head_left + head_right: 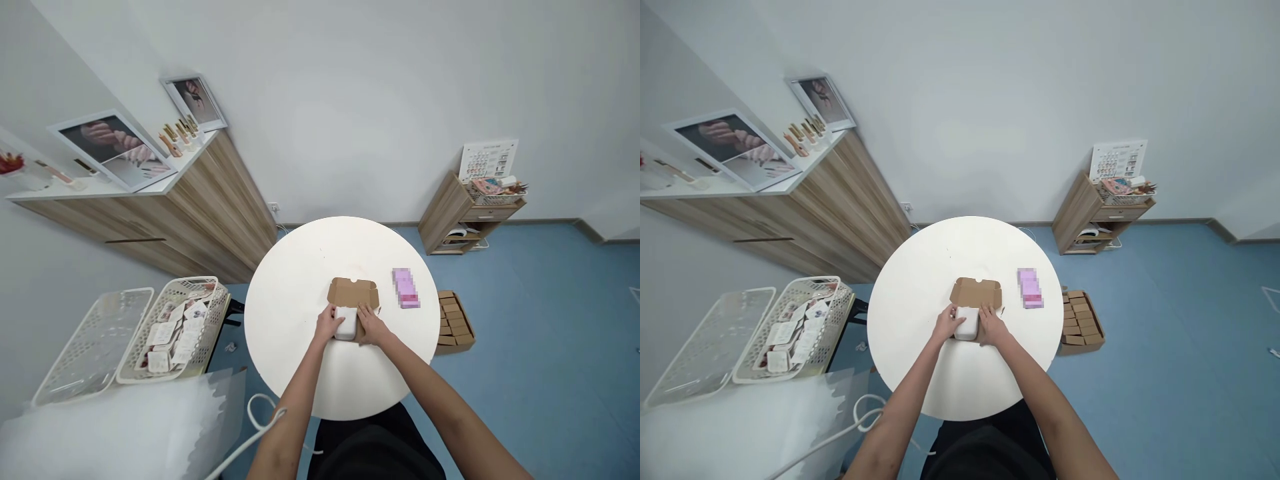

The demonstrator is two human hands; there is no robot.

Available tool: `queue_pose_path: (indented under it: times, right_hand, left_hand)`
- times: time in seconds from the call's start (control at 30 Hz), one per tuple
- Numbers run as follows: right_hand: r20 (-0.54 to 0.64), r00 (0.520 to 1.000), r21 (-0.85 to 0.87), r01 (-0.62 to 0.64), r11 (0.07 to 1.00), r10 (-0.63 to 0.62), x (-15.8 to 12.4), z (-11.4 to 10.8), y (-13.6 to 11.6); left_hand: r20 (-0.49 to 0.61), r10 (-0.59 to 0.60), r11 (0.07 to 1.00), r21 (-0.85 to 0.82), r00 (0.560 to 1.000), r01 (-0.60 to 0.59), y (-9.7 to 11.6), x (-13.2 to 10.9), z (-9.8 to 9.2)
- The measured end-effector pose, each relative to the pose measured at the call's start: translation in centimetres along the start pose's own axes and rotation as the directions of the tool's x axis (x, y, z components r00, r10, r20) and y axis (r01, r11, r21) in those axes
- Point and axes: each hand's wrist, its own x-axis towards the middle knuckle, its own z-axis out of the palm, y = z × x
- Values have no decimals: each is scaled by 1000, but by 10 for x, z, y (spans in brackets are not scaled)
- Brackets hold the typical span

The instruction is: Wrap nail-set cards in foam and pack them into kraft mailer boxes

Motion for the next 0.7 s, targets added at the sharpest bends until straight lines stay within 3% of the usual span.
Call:
queue_pose_path:
  times: [0.13, 0.27, 0.4, 0.53, 0.7]
  right_hand:
    - [-58, 995, 50, 79, 996, -77, 0, 3, 9]
    - [-58, 994, 82, 99, 992, -94, 1, 5, 15]
    - [-52, 993, 87, 111, 990, -107, 3, 6, 19]
    - [-53, 993, 92, 113, 989, -108, 5, 7, 21]
    - [-34, 994, 56, 107, 993, -106, 1, 3, 16]
  left_hand:
    - [-33, 5, 994, 113, 999, -1, -2, -8, 31]
    - [-4, -25, 984, 174, 1000, 25, -6, -10, 42]
    - [-47, 10, 973, 230, 999, 1, -5, -13, 50]
    - [-56, 129, 881, 464, 990, -88, -2, -19, 59]
    - [-64, 182, 749, 655, 981, -96, 5, -24, 63]
